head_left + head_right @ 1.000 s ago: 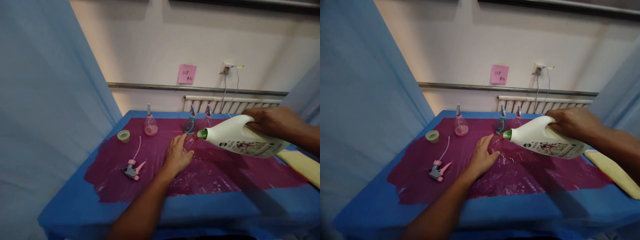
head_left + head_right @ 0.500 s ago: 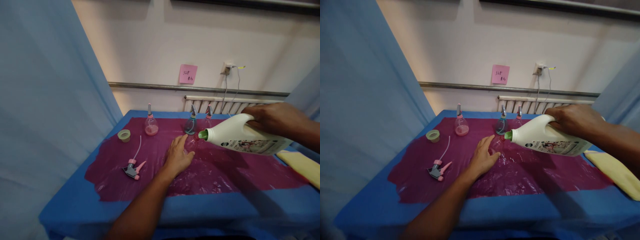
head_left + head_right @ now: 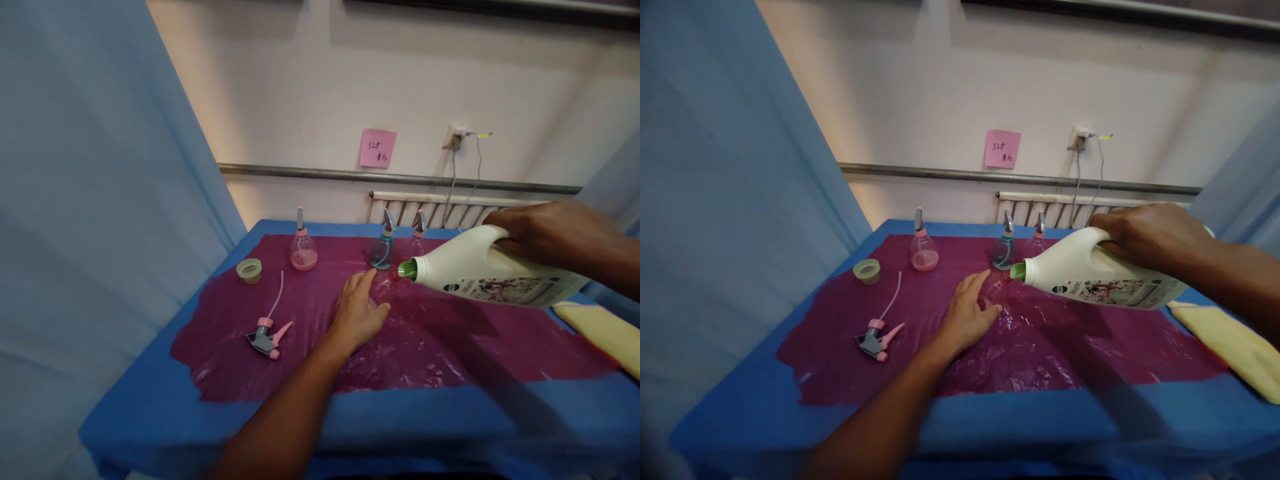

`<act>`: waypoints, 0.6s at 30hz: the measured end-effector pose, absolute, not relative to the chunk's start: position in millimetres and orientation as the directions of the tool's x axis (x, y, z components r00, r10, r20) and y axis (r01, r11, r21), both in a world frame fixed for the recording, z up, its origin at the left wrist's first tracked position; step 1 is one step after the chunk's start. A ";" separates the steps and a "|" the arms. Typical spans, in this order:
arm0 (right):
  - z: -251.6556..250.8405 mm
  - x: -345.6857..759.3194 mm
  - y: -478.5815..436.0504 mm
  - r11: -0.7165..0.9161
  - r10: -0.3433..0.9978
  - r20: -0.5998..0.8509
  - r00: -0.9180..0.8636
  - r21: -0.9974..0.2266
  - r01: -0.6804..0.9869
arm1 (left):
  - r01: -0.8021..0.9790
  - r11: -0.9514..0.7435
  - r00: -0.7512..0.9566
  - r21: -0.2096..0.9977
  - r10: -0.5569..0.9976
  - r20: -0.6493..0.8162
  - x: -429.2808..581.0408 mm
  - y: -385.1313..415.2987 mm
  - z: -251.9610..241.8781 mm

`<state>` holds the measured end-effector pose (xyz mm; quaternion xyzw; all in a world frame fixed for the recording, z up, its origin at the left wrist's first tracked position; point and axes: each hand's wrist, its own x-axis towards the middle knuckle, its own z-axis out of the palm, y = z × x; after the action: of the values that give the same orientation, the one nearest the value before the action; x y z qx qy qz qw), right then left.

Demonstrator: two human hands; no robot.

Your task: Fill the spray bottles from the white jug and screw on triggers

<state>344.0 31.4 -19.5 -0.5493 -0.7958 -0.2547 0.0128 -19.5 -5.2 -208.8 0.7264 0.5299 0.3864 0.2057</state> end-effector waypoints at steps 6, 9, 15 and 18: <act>-14.9 339.1 29.9 0.255 0.899 0.231 -0.371 0.414 0.874 | 0.609 -0.353 0.142 0.711 0.930 0.340 -20.0 -5.8 -209.6; -13.3 338.2 30.5 0.242 0.907 0.221 -0.358 0.424 0.873 | 0.607 -0.360 0.144 0.708 0.927 0.347 -19.8 -6.1 -209.4; -10.3 336.9 31.1 0.277 0.894 0.213 -0.393 0.424 0.862 | 0.600 -0.365 0.144 0.712 0.925 0.353 -19.6 -5.5 -209.6; -10.7 337.8 32.4 0.278 0.893 0.218 -0.392 0.418 0.865 | 0.599 -0.368 0.144 0.711 0.923 0.356 -19.5 -5.0 -210.3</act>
<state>337.8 32.4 -10.7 -0.5504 -0.7988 -0.2411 -0.0294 -19.5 -5.0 -210.3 0.7276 0.5231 0.3929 0.2064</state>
